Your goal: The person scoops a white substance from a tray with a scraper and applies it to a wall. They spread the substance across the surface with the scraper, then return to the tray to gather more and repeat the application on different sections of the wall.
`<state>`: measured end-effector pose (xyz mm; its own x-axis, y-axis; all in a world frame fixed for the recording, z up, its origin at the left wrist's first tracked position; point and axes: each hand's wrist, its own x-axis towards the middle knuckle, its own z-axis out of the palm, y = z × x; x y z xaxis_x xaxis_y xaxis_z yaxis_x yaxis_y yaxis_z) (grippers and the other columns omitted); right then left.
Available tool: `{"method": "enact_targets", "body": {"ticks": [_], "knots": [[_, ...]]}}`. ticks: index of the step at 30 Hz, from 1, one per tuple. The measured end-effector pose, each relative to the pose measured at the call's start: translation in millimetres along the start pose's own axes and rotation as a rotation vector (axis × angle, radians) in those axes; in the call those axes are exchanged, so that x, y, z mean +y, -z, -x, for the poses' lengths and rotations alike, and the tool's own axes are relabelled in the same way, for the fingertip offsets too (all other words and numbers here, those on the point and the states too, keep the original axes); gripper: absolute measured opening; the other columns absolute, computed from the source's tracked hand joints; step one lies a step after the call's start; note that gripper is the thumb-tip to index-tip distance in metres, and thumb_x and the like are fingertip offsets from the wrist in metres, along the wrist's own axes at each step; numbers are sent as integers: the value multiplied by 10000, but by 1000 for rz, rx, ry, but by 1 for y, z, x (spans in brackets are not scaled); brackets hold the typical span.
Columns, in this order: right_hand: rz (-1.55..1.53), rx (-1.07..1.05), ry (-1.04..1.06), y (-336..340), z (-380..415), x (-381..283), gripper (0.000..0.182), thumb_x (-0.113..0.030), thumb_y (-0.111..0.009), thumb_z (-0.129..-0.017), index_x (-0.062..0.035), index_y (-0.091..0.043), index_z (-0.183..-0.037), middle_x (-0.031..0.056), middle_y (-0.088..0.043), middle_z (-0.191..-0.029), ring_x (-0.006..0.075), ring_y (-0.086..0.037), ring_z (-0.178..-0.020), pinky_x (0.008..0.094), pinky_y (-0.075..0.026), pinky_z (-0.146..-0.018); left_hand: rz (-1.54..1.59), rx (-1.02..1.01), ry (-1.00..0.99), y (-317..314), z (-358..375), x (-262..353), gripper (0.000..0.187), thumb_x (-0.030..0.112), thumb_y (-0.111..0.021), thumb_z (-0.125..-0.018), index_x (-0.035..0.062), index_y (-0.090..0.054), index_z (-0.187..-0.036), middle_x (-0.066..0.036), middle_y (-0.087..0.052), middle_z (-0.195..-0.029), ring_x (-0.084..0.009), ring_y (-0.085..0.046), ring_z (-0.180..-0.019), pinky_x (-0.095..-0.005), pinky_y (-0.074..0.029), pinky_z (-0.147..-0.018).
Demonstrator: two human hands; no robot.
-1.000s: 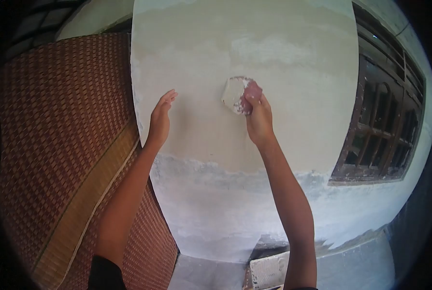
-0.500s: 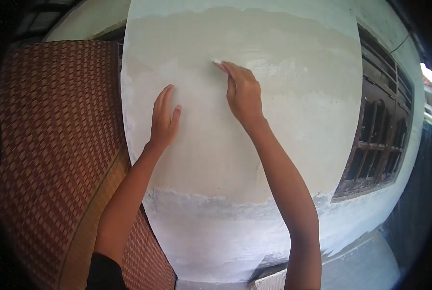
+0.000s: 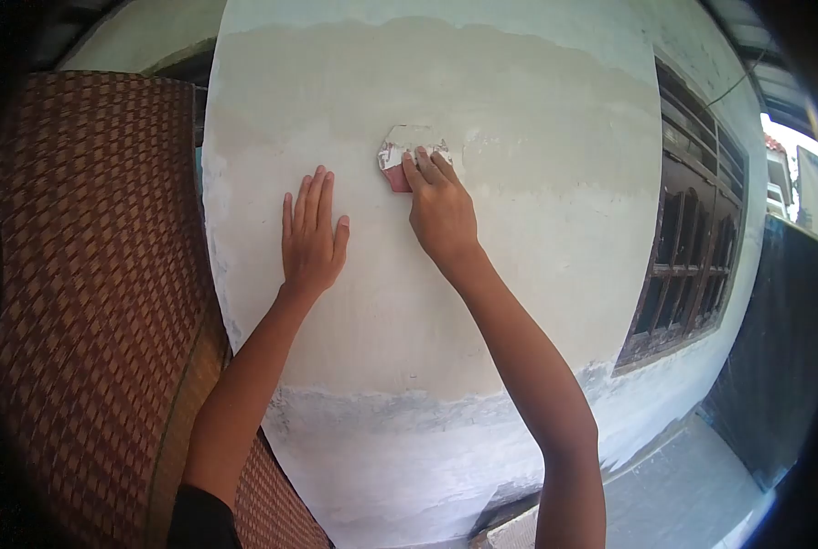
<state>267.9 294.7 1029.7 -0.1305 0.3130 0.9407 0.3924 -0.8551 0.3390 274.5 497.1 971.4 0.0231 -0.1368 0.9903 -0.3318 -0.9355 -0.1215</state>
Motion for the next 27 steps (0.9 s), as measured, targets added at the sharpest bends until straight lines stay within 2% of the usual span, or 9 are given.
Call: {"method": "enact_targets", "body": {"ticks": [7, 15, 21, 22, 26, 27], "knots": [[68, -124, 41, -4, -1, 5, 474, 77, -576, -764, 3, -610, -1231, 188, -611, -1269, 334, -589, -1153, 360, -538, -919, -45, 24, 21, -2, -2, 3, 620, 225, -490, -939, 69, -284, -1503, -90, -309, -1548, -268, -273, -1436, -491, -159, -1179], [119, -191, 95, 1, 7, 0, 460, 33, -604, -740, 13, -622, -1200, 171, -642, -1222, 315, -609, -1087, 354, -590, -756, -70, 61, 19, -2, -3, 4, 614, 210, -513, -922, 67, -314, -1485, -98, -330, -1520, -275, -303, -1406, -502, -191, -1158], [39, -280, 129, 16, 39, -5, 448, 31, -595, -751, 9, -622, -1197, 166, -642, -1222, 309, -604, -1099, 357, -598, -713, -45, 53, 18, -1, -10, 2, 616, 207, -512, -921, 65, -307, -1485, -101, -341, -1506, -274, -314, -1392, -502, -197, -1157], [36, -259, 127, 20, 46, -5, 461, 32, -615, -738, -18, -631, -1196, 146, -653, -1210, 286, -619, -1075, 352, -597, -728, -49, 60, 8, -1, -11, 1, 618, 207, -508, -924, 66, -300, -1489, -101, -338, -1508, -273, -309, -1397, -497, -192, -1162], [-70, -128, 109, 39, 48, -3, 450, 24, -637, -736, -48, -641, -1181, 126, -674, -1167, 280, -645, -1014, 348, -592, -753, -80, 61, 13, -2, -11, 3, 618, 210, -492, -933, 72, -283, -1499, -96, -327, -1517, -267, -293, -1414, -481, -178, -1176], [-114, -42, 97, 40, 43, -2, 379, 19, -655, -752, -52, -664, -1124, 116, -694, -1080, 270, -661, -948, 353, -579, -746, -79, 67, 13, -3, -11, 3, 618, 210, -492, -933, 72, -283, -1499, -96, -327, -1517, -267, -293, -1414, -481, -178, -1176]]}}
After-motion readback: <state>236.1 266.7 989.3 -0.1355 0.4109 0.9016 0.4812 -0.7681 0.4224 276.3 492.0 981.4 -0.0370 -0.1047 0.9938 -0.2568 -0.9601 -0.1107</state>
